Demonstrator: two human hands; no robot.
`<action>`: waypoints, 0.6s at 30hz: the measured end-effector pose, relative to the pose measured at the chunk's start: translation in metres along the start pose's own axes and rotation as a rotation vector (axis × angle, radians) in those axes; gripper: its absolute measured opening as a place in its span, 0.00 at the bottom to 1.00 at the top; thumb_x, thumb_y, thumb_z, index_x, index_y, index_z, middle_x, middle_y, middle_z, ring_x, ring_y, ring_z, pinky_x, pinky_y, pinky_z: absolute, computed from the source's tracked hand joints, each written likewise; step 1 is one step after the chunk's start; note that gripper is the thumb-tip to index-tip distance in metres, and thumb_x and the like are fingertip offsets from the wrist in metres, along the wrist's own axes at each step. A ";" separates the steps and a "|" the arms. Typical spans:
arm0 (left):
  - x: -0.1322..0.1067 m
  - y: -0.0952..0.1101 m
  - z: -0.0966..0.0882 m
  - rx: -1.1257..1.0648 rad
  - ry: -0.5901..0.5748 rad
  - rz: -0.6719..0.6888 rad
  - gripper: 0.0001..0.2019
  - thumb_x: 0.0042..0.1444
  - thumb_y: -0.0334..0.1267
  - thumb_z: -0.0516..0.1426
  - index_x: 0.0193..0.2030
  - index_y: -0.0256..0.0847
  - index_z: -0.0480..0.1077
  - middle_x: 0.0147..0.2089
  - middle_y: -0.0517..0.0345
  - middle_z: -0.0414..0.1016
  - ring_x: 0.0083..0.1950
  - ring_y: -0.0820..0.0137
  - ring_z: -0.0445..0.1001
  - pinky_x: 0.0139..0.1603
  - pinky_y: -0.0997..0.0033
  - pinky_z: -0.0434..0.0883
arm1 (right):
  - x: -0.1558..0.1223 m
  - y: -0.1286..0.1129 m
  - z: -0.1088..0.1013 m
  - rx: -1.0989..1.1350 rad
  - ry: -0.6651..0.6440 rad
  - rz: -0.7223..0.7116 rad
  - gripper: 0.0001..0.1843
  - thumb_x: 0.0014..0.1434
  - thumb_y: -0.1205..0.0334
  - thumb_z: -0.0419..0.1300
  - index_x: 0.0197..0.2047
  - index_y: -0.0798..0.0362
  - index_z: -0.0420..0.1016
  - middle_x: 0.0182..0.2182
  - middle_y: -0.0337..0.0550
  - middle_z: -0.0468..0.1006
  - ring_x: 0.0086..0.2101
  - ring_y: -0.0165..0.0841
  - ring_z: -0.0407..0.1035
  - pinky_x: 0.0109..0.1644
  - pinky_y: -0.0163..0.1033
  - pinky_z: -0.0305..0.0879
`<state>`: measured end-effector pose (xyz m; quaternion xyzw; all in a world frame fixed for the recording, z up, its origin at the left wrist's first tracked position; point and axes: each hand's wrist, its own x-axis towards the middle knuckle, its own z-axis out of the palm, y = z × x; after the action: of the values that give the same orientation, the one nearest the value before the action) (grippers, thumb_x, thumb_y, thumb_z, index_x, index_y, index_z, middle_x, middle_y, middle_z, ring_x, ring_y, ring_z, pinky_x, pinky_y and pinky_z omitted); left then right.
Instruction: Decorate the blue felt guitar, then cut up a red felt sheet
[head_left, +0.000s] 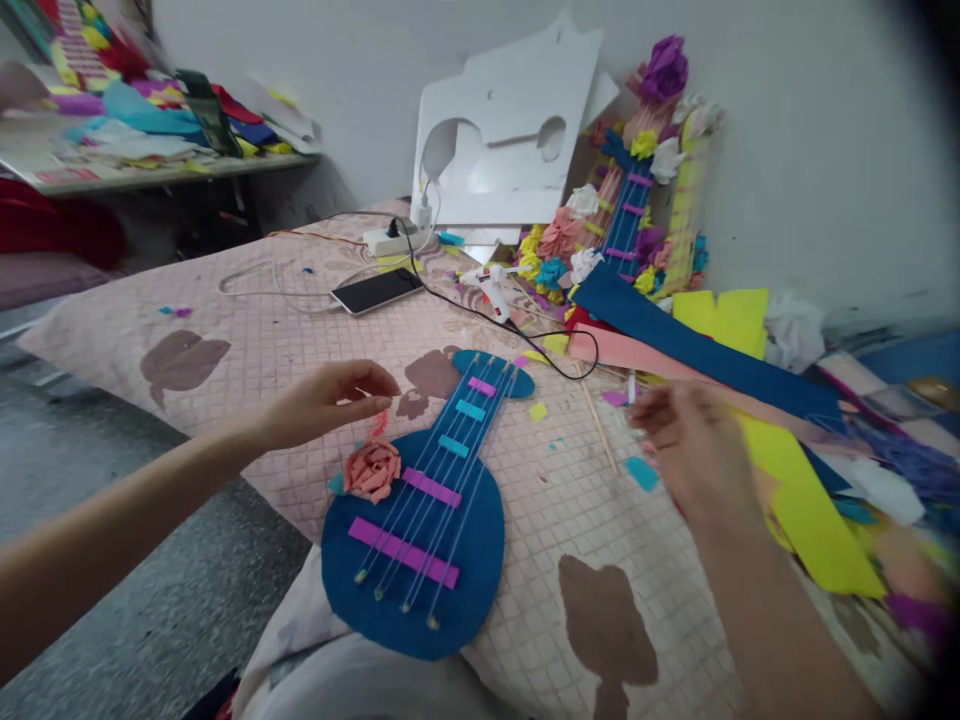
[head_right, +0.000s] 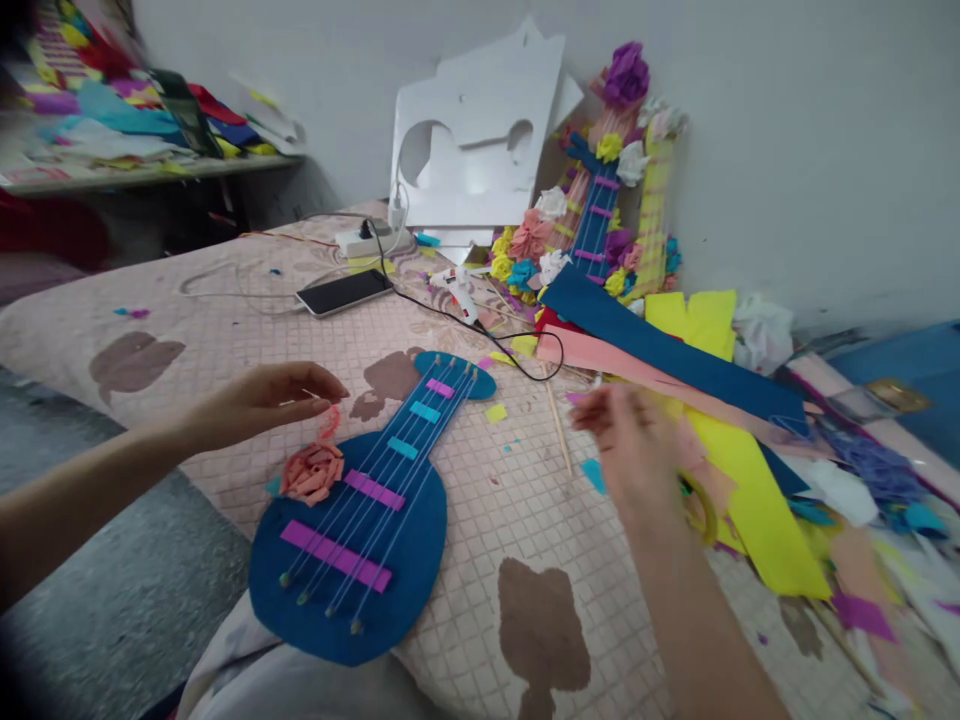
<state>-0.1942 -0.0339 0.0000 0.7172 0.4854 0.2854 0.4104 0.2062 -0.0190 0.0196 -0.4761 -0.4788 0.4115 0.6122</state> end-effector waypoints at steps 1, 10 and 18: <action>0.005 0.002 0.005 -0.046 -0.035 -0.005 0.14 0.56 0.47 0.57 0.44 0.40 0.70 0.44 0.53 0.76 0.45 0.67 0.75 0.46 0.67 0.73 | -0.008 0.007 0.012 -0.026 -0.124 0.110 0.09 0.55 0.53 0.63 0.32 0.49 0.74 0.26 0.39 0.77 0.27 0.30 0.72 0.30 0.36 0.69; 0.061 0.008 0.029 -0.411 -0.313 -0.368 0.22 0.46 0.48 0.64 0.45 0.37 0.71 0.43 0.53 0.77 0.43 0.67 0.75 0.47 0.65 0.70 | -0.056 0.042 0.077 0.181 -0.459 0.574 0.15 0.52 0.54 0.66 0.39 0.51 0.70 0.42 0.44 0.78 0.44 0.35 0.73 0.51 0.44 0.66; 0.072 0.013 0.030 -0.453 -0.432 -0.359 0.21 0.44 0.48 0.64 0.43 0.37 0.75 0.38 0.54 0.78 0.35 0.70 0.74 0.34 0.74 0.68 | -0.056 0.040 0.092 0.326 -0.398 0.578 0.15 0.49 0.55 0.68 0.36 0.51 0.71 0.40 0.43 0.79 0.43 0.35 0.73 0.54 0.44 0.63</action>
<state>-0.1371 0.0209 -0.0029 0.5551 0.4304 0.1510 0.6956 0.1032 -0.0472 -0.0226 -0.3985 -0.3627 0.7221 0.4338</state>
